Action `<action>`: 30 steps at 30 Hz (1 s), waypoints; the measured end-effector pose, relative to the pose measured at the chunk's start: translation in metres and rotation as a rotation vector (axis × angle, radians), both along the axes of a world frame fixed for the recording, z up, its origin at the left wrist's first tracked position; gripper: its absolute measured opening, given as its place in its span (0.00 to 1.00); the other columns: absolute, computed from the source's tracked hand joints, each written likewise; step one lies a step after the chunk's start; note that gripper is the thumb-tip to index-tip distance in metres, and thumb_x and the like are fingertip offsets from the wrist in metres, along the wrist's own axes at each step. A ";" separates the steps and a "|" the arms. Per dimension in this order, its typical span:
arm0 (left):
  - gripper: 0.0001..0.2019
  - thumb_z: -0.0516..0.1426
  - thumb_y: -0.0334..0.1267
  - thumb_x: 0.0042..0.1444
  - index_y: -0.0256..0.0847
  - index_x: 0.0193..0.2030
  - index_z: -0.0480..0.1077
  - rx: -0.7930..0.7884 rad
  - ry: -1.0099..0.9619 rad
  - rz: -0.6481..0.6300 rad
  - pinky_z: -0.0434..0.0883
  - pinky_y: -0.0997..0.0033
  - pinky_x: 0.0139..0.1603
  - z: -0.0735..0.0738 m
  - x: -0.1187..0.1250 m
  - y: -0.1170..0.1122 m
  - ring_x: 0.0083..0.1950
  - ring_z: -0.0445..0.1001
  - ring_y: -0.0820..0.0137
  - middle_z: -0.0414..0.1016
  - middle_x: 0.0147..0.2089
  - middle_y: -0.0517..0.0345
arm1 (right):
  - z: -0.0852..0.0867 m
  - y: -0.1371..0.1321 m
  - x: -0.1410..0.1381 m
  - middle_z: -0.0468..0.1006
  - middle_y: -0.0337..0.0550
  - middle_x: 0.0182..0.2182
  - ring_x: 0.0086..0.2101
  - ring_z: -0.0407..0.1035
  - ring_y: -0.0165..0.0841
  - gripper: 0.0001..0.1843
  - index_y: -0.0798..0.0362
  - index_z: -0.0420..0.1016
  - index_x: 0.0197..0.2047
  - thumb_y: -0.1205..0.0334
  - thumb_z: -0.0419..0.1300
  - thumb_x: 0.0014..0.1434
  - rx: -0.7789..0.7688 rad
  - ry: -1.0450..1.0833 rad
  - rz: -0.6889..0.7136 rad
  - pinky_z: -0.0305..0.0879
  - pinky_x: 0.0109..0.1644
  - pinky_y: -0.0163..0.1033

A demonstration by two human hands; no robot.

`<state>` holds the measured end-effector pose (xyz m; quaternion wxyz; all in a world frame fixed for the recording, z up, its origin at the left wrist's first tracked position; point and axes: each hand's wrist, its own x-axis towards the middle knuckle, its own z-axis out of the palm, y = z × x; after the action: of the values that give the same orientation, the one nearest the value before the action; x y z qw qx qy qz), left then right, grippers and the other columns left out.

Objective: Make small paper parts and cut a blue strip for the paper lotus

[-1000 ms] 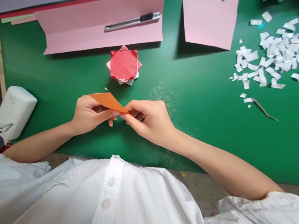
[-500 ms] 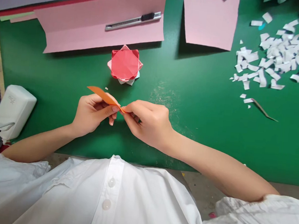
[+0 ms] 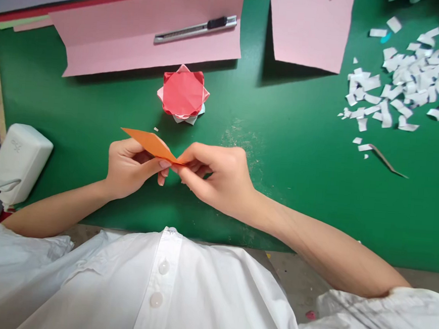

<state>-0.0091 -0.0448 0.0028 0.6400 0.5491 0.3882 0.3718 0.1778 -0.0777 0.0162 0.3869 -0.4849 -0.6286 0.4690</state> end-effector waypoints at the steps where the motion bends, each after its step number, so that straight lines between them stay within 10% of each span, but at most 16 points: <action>1: 0.13 0.69 0.44 0.51 0.36 0.27 0.74 -0.058 0.009 0.004 0.73 0.84 0.18 0.000 0.001 0.000 0.19 0.72 0.80 0.76 0.26 0.61 | -0.002 -0.002 -0.001 0.77 0.35 0.23 0.23 0.70 0.25 0.08 0.52 0.71 0.29 0.66 0.61 0.62 0.196 -0.152 -0.049 0.68 0.26 0.30; 4: 0.14 0.69 0.44 0.49 0.35 0.28 0.74 -0.191 -0.001 0.011 0.73 0.83 0.17 -0.001 0.002 -0.001 0.20 0.73 0.79 0.75 0.23 0.62 | -0.009 -0.007 -0.006 0.77 0.36 0.23 0.22 0.68 0.25 0.09 0.50 0.71 0.30 0.71 0.60 0.61 0.631 -0.511 -0.133 0.63 0.25 0.32; 8: 0.13 0.69 0.43 0.50 0.35 0.29 0.74 -0.220 -0.033 0.019 0.76 0.82 0.19 -0.004 0.001 0.000 0.24 0.76 0.77 0.76 0.27 0.61 | -0.011 -0.007 -0.008 0.76 0.35 0.21 0.20 0.66 0.24 0.13 0.51 0.67 0.26 0.74 0.59 0.60 0.761 -0.670 -0.143 0.59 0.22 0.32; 20: 0.07 0.69 0.27 0.47 0.41 0.33 0.81 -0.001 -0.246 -0.143 0.78 0.86 0.25 -0.005 -0.004 0.009 0.28 0.80 0.77 0.80 0.32 0.61 | 0.004 0.013 0.004 0.77 0.37 0.21 0.18 0.70 0.25 0.14 0.57 0.74 0.27 0.58 0.72 0.51 -0.784 0.651 0.154 0.63 0.16 0.27; 25: 0.09 0.72 0.31 0.42 0.40 0.32 0.81 0.047 -0.209 -0.149 0.78 0.84 0.23 -0.003 -0.004 0.009 0.26 0.79 0.75 0.79 0.32 0.59 | 0.001 0.015 0.003 0.76 0.37 0.20 0.17 0.68 0.23 0.13 0.58 0.74 0.27 0.60 0.73 0.50 -0.957 0.728 0.230 0.59 0.14 0.24; 30: 0.03 0.67 0.28 0.52 0.39 0.32 0.81 0.116 -0.188 -0.107 0.79 0.84 0.23 -0.003 -0.004 0.008 0.26 0.79 0.77 0.78 0.32 0.59 | 0.006 0.009 0.000 0.78 0.37 0.24 0.21 0.72 0.25 0.10 0.56 0.75 0.30 0.59 0.67 0.57 -0.673 0.552 0.172 0.66 0.18 0.28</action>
<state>-0.0127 -0.0365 -0.0001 0.6599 0.5677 0.2743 0.4087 0.1780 -0.0691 0.0217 0.3204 -0.3863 -0.3524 0.7899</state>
